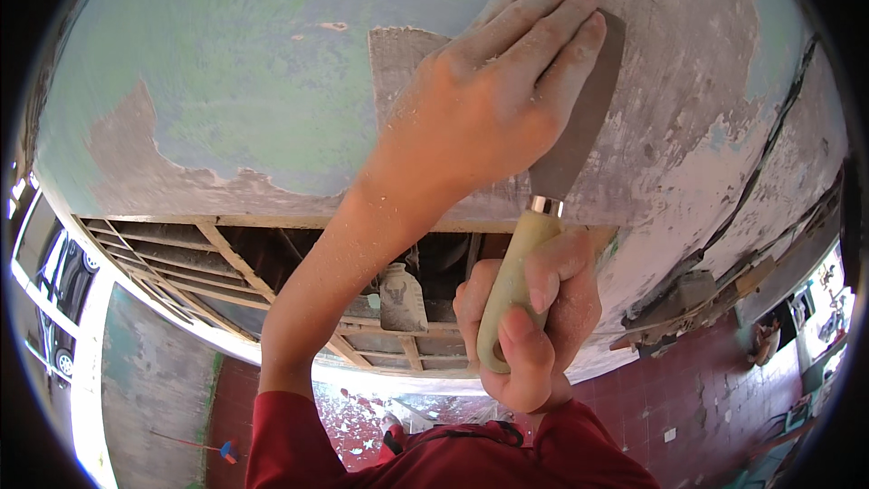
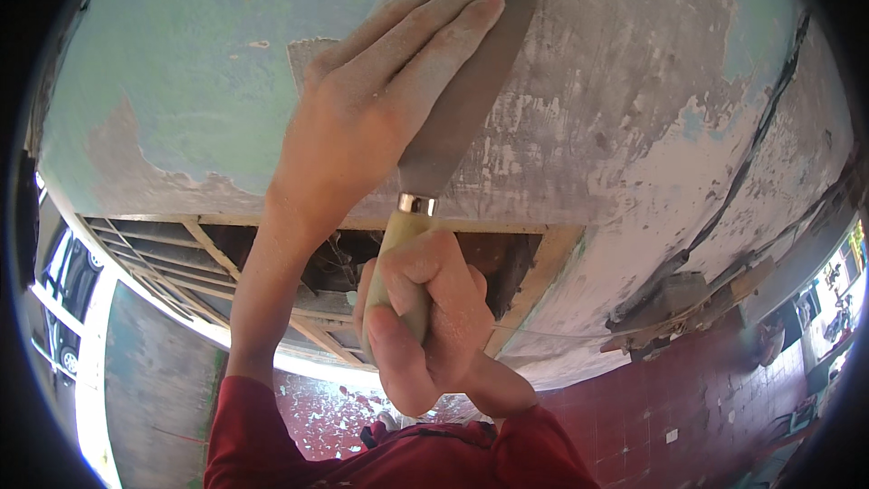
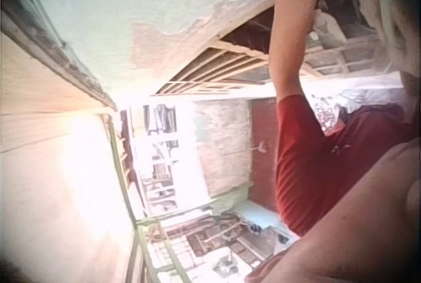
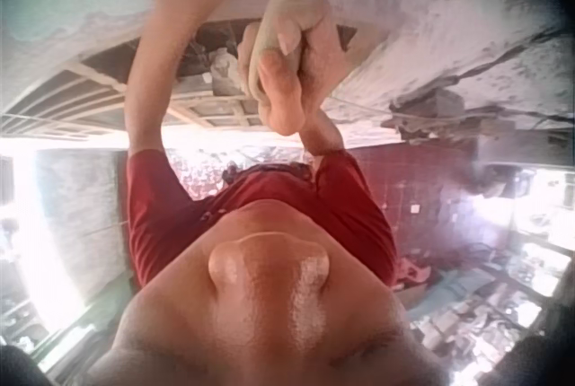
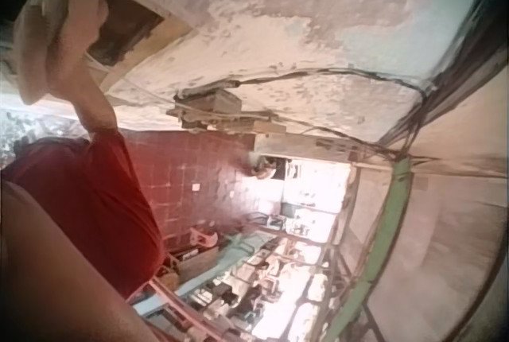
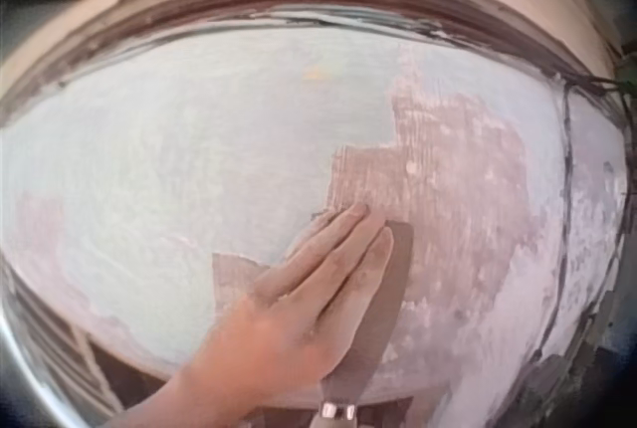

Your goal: The person uses a hand scraper to remove old paint or plaster from a damaged ceiling. The person repeatedly scrapes the surface, clearing flakes and debris from the ceiling area.

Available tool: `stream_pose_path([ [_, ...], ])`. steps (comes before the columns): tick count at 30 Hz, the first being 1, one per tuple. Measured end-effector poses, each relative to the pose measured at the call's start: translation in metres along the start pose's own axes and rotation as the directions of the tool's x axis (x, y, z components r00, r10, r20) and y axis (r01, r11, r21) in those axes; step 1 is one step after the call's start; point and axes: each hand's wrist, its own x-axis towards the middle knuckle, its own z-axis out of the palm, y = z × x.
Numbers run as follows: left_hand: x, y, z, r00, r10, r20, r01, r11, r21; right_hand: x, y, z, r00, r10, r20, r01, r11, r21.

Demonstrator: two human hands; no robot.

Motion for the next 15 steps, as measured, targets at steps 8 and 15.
stream_pose_path([
  [8, -0.002, 0.006, -0.004, 0.999, -0.021, 0.049, 0.019, 0.999, 0.032, 0.002, -0.002, 0.000, 0.998, -0.054, -0.019, 0.054, 0.999, 0.006],
  [15, -0.005, 0.010, -0.005, 0.992, -0.078, 0.097, 0.078, 0.997, -0.002, 0.001, 0.000, -0.006, 0.997, -0.069, 0.039, 0.070, 0.997, -0.030],
])
